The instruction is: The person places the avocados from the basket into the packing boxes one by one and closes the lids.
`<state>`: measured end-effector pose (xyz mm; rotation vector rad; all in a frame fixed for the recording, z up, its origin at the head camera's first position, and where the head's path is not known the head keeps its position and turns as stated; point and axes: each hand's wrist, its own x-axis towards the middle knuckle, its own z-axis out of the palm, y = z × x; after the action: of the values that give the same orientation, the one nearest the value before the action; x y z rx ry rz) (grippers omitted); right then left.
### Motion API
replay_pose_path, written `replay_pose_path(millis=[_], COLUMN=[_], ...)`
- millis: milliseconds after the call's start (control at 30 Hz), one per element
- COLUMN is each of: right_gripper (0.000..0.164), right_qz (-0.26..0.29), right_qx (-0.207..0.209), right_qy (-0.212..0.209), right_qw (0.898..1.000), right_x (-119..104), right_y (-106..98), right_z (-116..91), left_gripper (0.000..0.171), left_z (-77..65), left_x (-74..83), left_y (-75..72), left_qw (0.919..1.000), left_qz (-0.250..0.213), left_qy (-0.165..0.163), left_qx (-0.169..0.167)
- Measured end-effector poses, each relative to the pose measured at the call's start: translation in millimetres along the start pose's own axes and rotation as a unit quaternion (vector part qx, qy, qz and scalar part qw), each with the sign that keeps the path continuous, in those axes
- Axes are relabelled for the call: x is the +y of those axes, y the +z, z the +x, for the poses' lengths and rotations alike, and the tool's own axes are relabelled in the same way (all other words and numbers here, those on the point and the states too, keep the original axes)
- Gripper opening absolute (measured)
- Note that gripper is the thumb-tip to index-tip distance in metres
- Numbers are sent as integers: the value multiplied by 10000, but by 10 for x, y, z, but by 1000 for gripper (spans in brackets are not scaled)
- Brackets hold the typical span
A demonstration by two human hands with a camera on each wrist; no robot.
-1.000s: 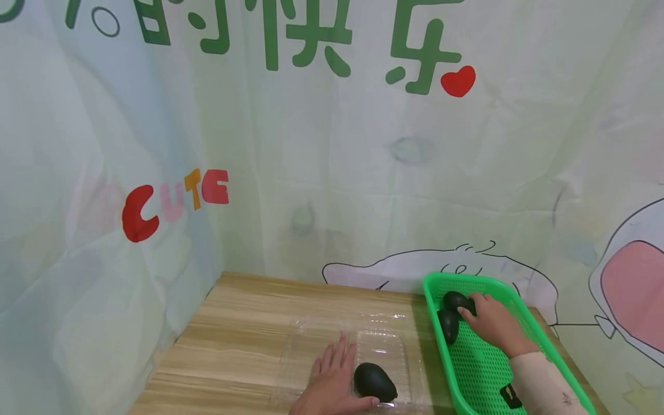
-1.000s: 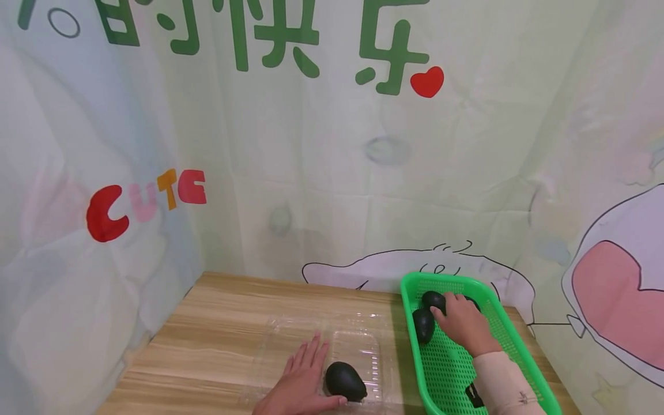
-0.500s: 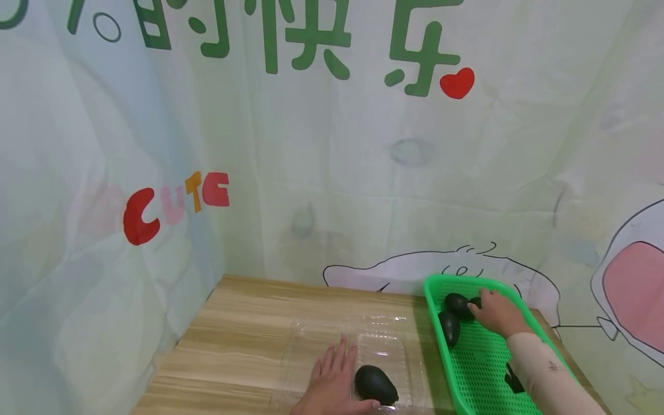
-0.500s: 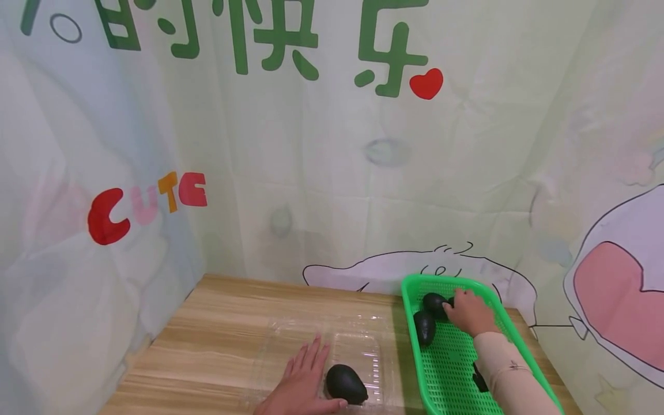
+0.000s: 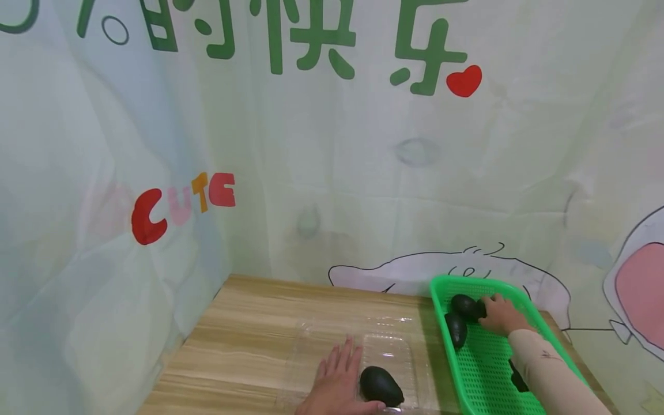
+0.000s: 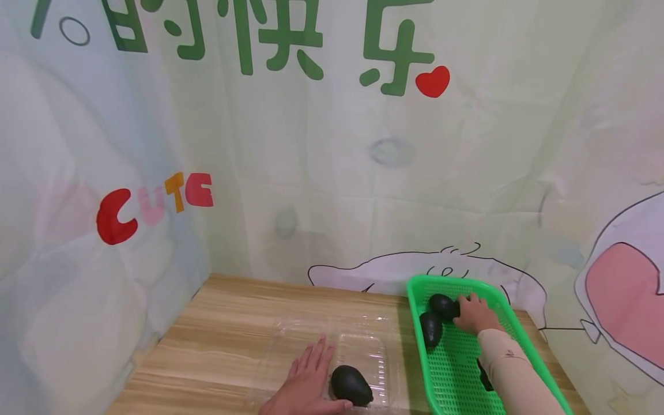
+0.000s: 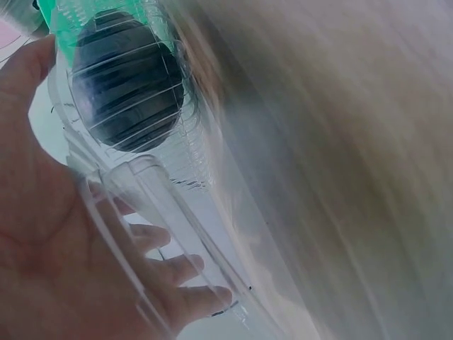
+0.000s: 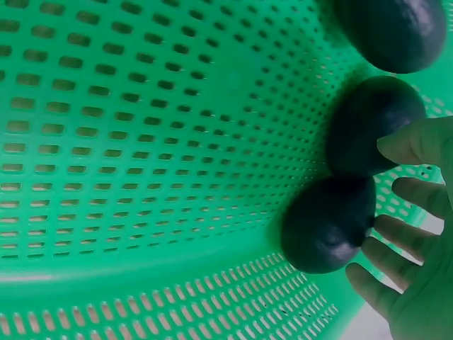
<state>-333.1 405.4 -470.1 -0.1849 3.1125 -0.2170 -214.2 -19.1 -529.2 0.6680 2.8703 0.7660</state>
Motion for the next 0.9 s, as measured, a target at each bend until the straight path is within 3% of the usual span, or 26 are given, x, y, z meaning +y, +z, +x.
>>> replay_pose_path(millis=[333,733,900], right_gripper=[53,55,53], right_qz=[-192,-309,186], right_qx=[209,628,528], right_qy=[210,20,35], right_qw=[9994,9975,9984], right_x=[123,190,273], right_y=[29,83,211], right_z=[39,-30,-35], left_gripper=[120,120,120], left_z=[0,7,2], left_x=[5,19,20], left_y=[15,32,47], left_qw=[9998,9994,9992], left_qz=[142,299,354], left_qy=[23,-39,-67], left_qx=[136,161,191])
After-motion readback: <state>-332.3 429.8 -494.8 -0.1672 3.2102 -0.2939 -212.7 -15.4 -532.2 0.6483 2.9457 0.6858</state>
